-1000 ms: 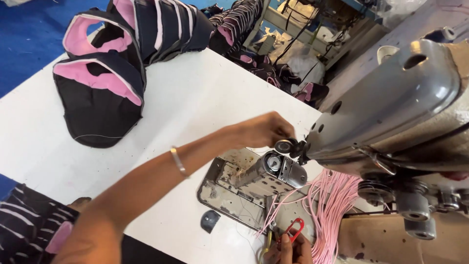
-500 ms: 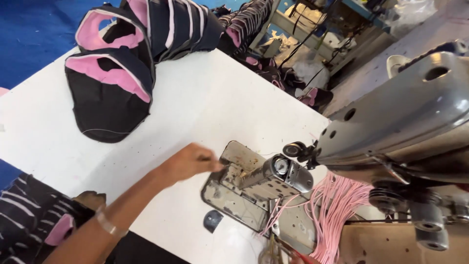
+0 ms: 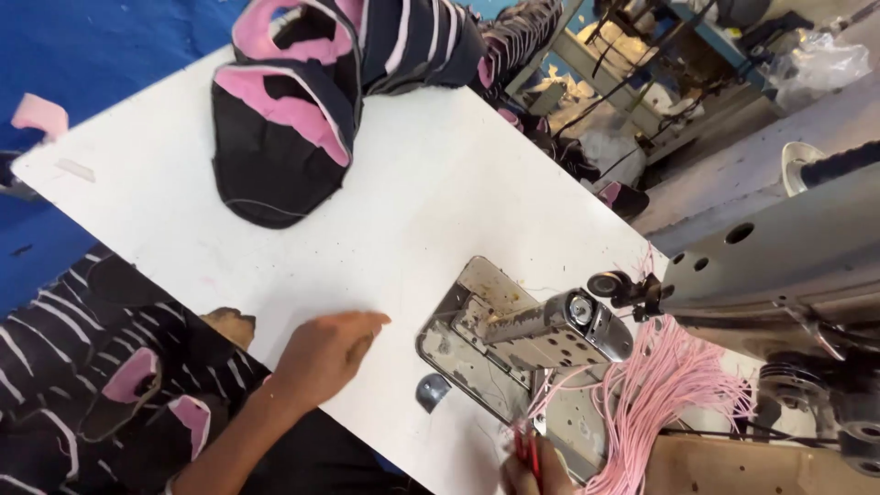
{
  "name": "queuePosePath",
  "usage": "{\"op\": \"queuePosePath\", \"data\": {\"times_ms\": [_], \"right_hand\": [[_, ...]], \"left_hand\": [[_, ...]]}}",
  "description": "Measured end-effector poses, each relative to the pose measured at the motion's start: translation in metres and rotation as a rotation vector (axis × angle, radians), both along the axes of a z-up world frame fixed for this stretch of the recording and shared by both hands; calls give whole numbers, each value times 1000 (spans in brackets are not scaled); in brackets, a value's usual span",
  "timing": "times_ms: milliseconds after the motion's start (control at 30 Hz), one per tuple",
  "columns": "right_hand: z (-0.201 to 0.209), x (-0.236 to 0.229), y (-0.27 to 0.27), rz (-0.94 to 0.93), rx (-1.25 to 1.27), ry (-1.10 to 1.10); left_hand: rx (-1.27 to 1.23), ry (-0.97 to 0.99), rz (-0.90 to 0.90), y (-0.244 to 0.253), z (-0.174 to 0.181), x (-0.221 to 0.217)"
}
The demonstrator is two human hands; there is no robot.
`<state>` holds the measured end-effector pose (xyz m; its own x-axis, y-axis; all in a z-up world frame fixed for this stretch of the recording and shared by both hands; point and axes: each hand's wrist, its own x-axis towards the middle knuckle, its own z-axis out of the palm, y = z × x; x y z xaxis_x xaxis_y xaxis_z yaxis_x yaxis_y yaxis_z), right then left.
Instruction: The person uses a sewing machine to stitch the pink trim onto a black shoe. They guide the shoe under the needle, cut the thread with scissors, and adjust the pink thread on the machine.
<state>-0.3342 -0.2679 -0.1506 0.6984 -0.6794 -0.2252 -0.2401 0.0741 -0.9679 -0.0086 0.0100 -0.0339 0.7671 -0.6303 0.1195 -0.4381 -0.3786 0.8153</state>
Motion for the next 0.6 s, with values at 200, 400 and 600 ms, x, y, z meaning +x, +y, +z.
{"op": "queuePosePath", "data": {"times_ms": [200,400,600], "right_hand": [[111,150,67,4,276,111],[126,185,83,-115,146,3],[142,192,86,-217,407,-29]], "left_hand": [[91,-224,-59,5,-4,-8],[77,-240,-72,4,-2,-10],[37,-239,-77,3,-11,-7]]}}
